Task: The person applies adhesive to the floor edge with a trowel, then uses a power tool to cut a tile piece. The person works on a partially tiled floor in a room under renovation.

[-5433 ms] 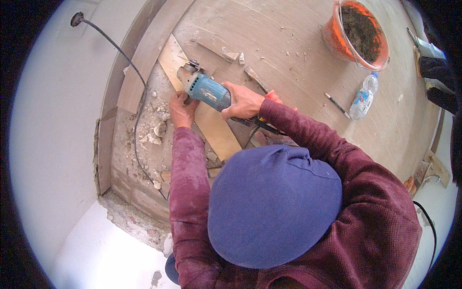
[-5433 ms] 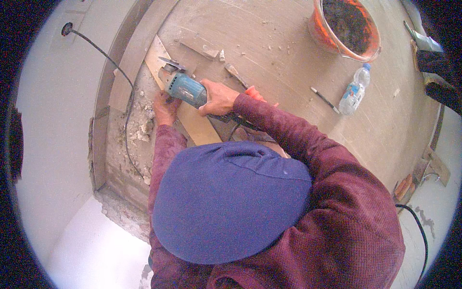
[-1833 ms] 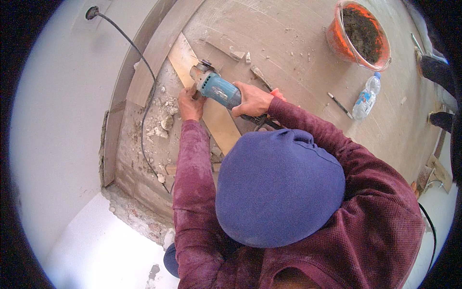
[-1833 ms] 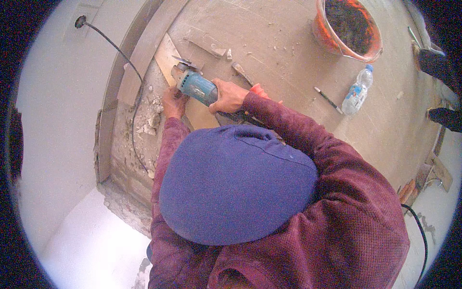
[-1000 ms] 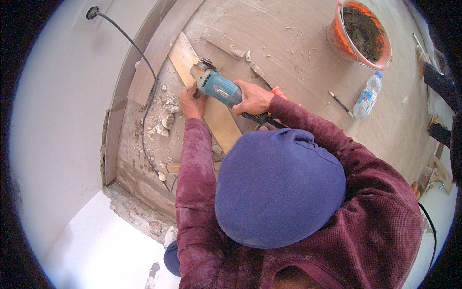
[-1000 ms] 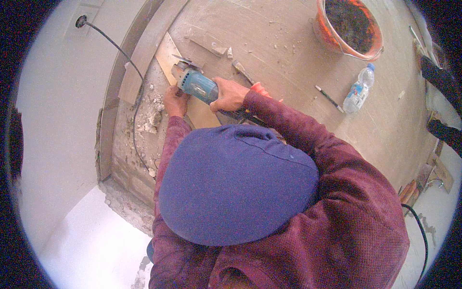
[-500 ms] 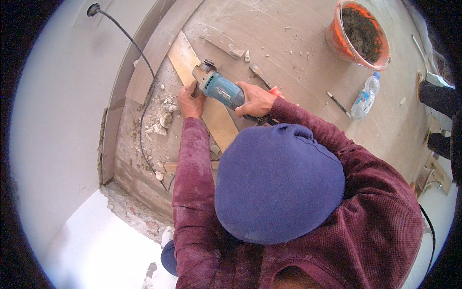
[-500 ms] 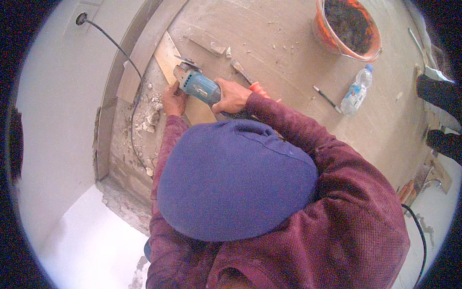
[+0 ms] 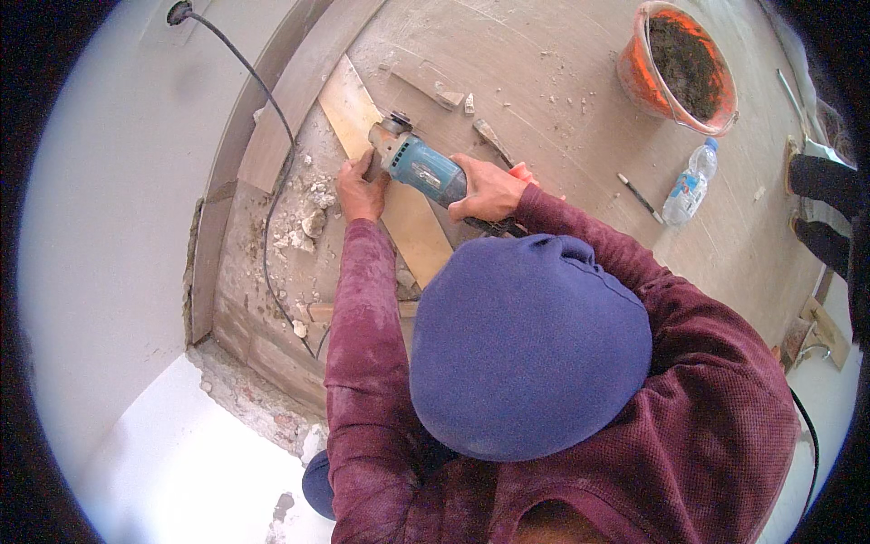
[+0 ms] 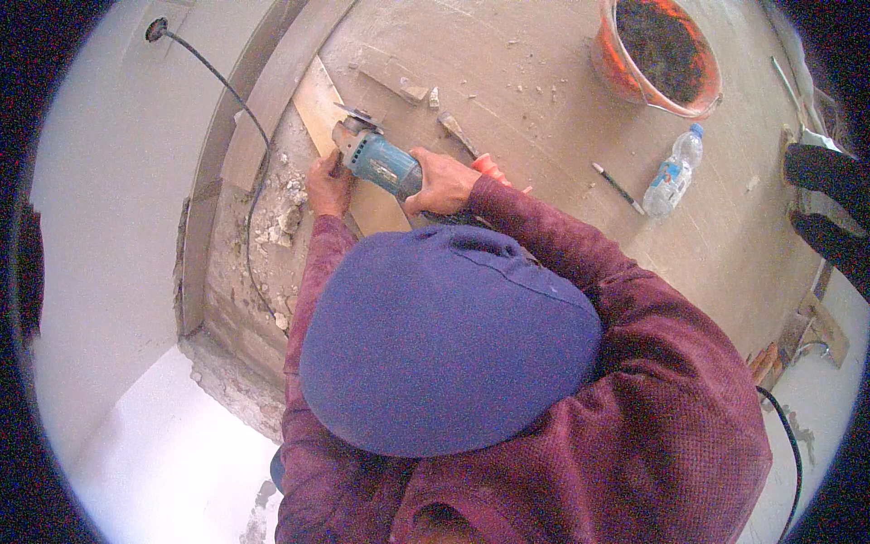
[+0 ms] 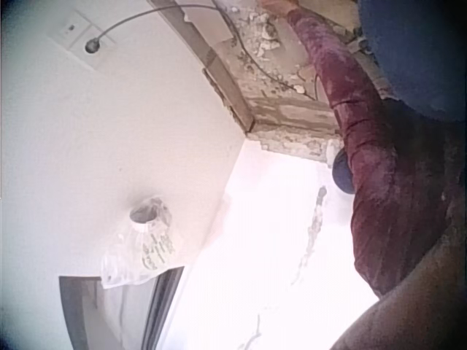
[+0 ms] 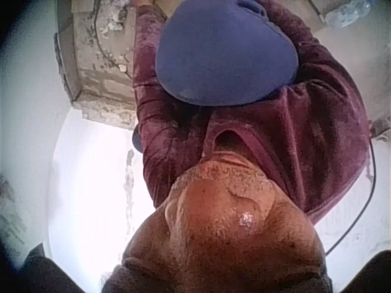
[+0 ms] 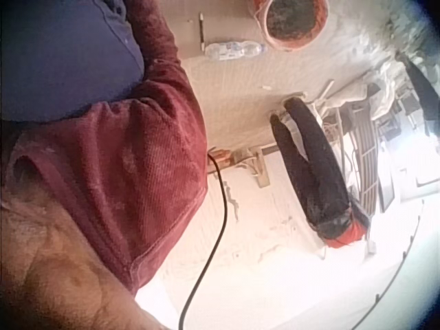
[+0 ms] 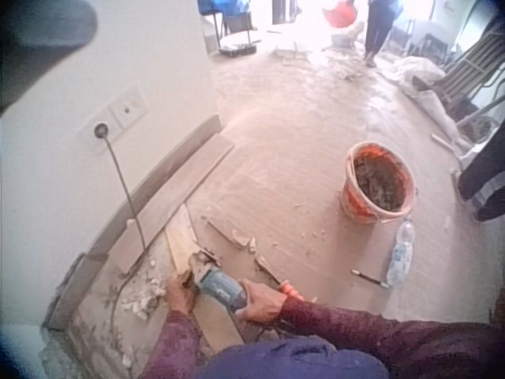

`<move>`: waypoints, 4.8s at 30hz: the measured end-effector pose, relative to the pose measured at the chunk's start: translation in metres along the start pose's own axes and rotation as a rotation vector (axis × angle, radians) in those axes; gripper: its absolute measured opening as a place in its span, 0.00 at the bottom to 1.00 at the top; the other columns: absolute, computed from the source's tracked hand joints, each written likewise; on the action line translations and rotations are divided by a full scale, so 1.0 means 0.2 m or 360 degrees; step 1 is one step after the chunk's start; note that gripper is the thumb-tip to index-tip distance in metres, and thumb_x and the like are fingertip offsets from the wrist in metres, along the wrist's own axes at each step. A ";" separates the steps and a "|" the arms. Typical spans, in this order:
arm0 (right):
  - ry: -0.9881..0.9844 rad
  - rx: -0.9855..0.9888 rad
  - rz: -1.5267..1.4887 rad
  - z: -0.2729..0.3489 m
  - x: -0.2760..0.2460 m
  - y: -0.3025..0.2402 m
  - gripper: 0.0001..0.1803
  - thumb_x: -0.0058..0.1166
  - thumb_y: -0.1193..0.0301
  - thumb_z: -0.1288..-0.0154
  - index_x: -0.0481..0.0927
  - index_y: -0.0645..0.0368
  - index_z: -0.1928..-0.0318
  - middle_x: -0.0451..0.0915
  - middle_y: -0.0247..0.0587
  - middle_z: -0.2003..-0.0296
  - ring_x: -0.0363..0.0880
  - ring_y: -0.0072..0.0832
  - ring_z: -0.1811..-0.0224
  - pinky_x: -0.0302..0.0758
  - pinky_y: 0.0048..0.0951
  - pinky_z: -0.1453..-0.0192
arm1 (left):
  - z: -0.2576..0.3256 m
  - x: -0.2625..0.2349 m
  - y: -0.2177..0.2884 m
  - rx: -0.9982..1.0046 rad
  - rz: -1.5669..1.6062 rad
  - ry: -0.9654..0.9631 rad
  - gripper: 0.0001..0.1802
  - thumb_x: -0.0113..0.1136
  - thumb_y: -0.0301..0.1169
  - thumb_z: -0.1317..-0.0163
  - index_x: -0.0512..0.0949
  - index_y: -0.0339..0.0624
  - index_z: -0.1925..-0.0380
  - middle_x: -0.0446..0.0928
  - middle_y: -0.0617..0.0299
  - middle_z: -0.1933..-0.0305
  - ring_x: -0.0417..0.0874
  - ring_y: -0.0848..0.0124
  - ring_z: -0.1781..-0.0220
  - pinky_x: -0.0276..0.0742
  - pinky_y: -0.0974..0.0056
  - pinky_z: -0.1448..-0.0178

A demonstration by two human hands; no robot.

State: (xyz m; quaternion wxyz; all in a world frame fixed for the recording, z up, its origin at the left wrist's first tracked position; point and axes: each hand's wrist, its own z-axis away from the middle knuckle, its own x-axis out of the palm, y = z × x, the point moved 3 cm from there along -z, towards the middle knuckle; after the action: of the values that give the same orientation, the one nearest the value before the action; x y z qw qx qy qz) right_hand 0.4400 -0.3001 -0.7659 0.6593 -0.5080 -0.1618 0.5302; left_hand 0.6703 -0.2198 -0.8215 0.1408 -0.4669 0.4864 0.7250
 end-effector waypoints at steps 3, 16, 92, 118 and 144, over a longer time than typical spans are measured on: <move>-0.0021 -0.0004 -0.0055 0.01 0.00 -0.01 0.41 0.65 0.60 0.58 0.68 0.69 0.43 0.78 0.62 0.55 0.79 0.49 0.51 0.74 0.40 0.47 | 0.00 0.00 -0.01 -0.0004 0.0055 0.0011 0.30 0.73 0.26 0.58 0.82 0.48 0.49 0.79 0.54 0.56 0.80 0.58 0.51 0.75 0.60 0.45; -0.0036 0.0022 -0.0017 0.02 0.00 -0.01 0.39 0.66 0.60 0.58 0.70 0.68 0.45 0.80 0.62 0.57 0.80 0.50 0.52 0.75 0.41 0.49 | 0.00 0.00 -0.02 0.0041 0.0038 0.0016 0.30 0.74 0.27 0.59 0.82 0.49 0.49 0.79 0.53 0.55 0.81 0.57 0.53 0.76 0.58 0.46; -0.0039 0.0041 -0.0097 0.00 0.00 0.00 0.41 0.66 0.60 0.60 0.70 0.68 0.44 0.79 0.60 0.56 0.79 0.47 0.52 0.75 0.39 0.49 | 0.00 0.03 -0.03 0.0087 0.0047 0.0111 0.26 0.70 0.26 0.57 0.83 0.49 0.51 0.80 0.52 0.59 0.82 0.57 0.57 0.78 0.58 0.50; -0.0048 0.0046 -0.0123 0.00 0.00 0.00 0.44 0.67 0.59 0.61 0.69 0.69 0.42 0.79 0.61 0.54 0.79 0.48 0.50 0.75 0.38 0.47 | 0.01 0.00 0.00 0.0132 -0.0013 0.0169 0.26 0.72 0.27 0.56 0.83 0.48 0.52 0.80 0.54 0.59 0.82 0.59 0.56 0.77 0.59 0.50; -0.0071 0.0093 -0.0084 0.02 -0.02 -0.02 0.41 0.65 0.59 0.58 0.69 0.69 0.44 0.79 0.63 0.54 0.79 0.50 0.49 0.74 0.39 0.45 | 0.01 0.02 -0.03 0.0071 0.0031 0.0140 0.26 0.71 0.27 0.56 0.83 0.51 0.51 0.80 0.55 0.58 0.83 0.58 0.56 0.78 0.59 0.50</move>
State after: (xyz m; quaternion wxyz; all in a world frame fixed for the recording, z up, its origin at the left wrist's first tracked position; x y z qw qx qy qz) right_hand 0.4374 -0.3000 -0.7592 0.6838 -0.4721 -0.1742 0.5283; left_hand 0.6706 -0.2159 -0.8270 0.1226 -0.4904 0.5127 0.6940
